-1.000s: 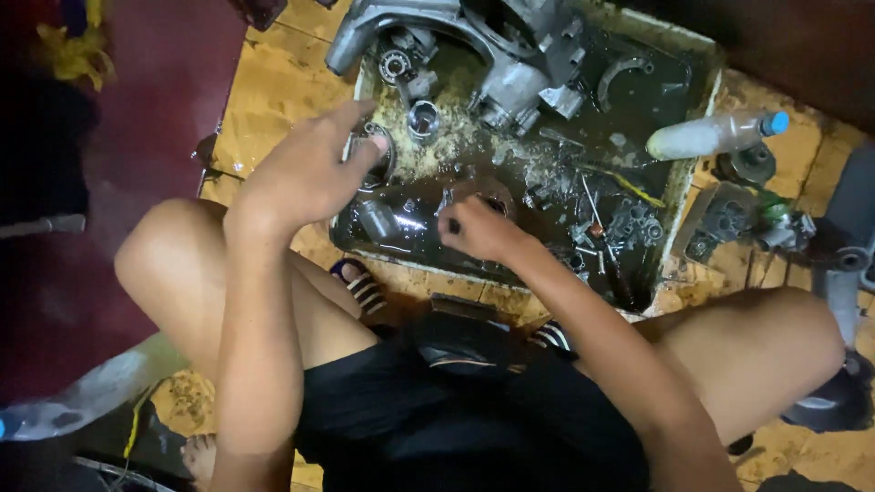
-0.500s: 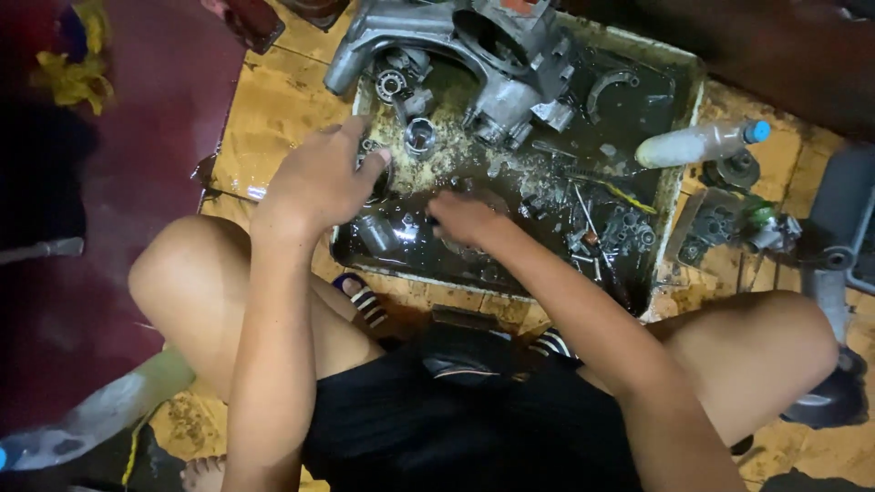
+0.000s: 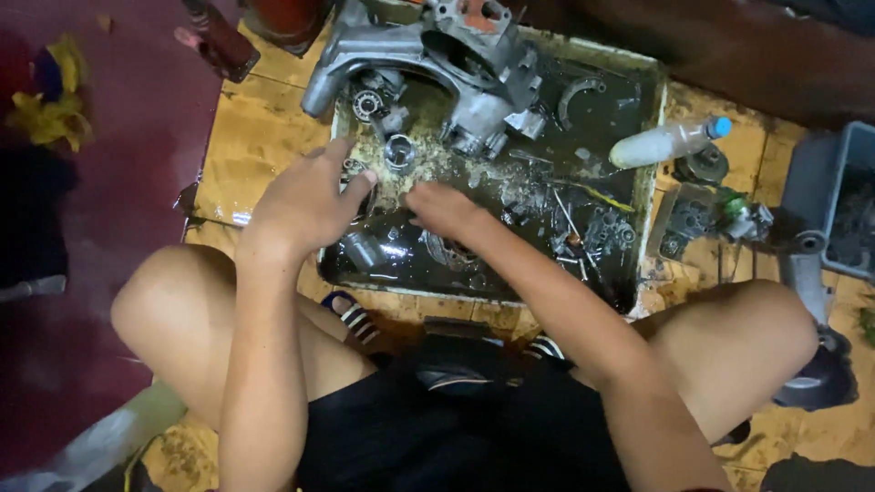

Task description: Cleaning a motorcycle engine gear component using a brush and solvent in a metal tray.

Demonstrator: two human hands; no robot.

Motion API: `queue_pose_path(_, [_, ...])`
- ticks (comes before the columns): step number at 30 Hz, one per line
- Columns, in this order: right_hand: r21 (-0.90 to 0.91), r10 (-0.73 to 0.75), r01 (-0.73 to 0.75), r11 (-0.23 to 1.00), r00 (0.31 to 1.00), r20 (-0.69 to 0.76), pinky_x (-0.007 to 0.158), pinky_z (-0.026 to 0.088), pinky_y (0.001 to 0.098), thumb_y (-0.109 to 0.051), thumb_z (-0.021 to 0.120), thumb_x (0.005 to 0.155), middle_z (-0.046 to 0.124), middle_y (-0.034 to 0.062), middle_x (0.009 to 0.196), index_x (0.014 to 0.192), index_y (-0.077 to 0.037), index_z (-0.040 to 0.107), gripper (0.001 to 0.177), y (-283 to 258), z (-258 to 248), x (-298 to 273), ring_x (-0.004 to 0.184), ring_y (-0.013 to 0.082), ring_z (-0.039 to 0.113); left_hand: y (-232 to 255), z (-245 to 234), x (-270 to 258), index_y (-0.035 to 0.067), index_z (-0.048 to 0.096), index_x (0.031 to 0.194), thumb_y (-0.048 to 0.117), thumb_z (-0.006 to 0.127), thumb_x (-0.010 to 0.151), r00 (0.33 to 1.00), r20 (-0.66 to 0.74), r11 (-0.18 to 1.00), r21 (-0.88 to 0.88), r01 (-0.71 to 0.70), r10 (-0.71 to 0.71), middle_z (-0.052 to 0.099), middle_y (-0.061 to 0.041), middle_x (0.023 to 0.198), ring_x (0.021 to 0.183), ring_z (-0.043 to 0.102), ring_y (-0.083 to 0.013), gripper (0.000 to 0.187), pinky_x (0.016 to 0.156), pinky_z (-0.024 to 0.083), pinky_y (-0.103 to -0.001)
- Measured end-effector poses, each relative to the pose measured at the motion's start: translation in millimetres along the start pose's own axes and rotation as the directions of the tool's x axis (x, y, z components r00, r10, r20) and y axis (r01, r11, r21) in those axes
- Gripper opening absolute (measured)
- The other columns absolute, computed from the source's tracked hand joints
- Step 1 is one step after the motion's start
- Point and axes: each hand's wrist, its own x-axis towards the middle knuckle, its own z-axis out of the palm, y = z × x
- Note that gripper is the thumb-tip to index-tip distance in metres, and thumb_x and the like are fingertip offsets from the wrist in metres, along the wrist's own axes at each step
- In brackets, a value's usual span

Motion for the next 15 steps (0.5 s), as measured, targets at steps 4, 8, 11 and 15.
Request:
queue_pose_path(4, [0.250,0.074,-0.196,0.948,0.902,0.426,0.102,0.053,0.0469,-0.040,0.070,0.095,0.060,0.0121,0.129,0.129,-0.016,0.059,0.043,-43,-69,-20,0.124,0.0317,0.060,-5,4,2,0.004,0.045,0.153,0.033,0.047,0.103,1.000,0.009,1.000,-0.006,0.019,-0.019,0.054,-0.033,0.141,0.131,0.053,-0.0524,0.057,0.105,0.045,-0.065])
queue_pose_path(8, [0.230,0.138,-0.279,0.932,0.863,0.487,0.096,0.055,0.0482,-0.031,0.068,0.098,0.058,0.0133,0.129,0.132,-0.013,0.058,0.040,-26,-49,0,0.119,0.0324,0.062,-5,10,7,0.003,0.046,0.152,0.033,0.048,0.103,1.000,-0.001,1.000,0.013,0.019,-0.019,0.053,-0.034,0.143,0.132,0.053,-0.0529,0.057,0.106,0.045,-0.065])
queue_pose_path(11, [0.202,0.213,-0.315,0.927,0.888,0.408,0.097,0.055,0.0453,-0.035,0.065,0.100,0.055,0.0104,0.128,0.130,-0.015,0.056,0.037,-26,-73,8,0.120,0.0304,0.061,-6,12,3,0.005,0.045,0.153,0.034,0.048,0.103,1.000,0.018,1.000,0.016,0.021,-0.021,0.052,-0.034,0.144,0.131,0.053,-0.0526,0.057,0.105,0.045,-0.064])
queue_pose_path(15, [0.314,0.070,-0.254,0.915,0.866,0.496,0.100,0.054,0.0497,-0.038,0.069,0.096,0.058,0.0173,0.131,0.129,-0.013,0.056,0.043,-41,-74,-33,0.119,0.0376,0.063,-1,9,2,0.006,0.043,0.154,0.032,0.048,0.102,0.999,0.028,1.000,0.018,0.023,-0.023,0.052,-0.034,0.143,0.129,0.054,-0.0542,0.058,0.104,0.046,-0.065])
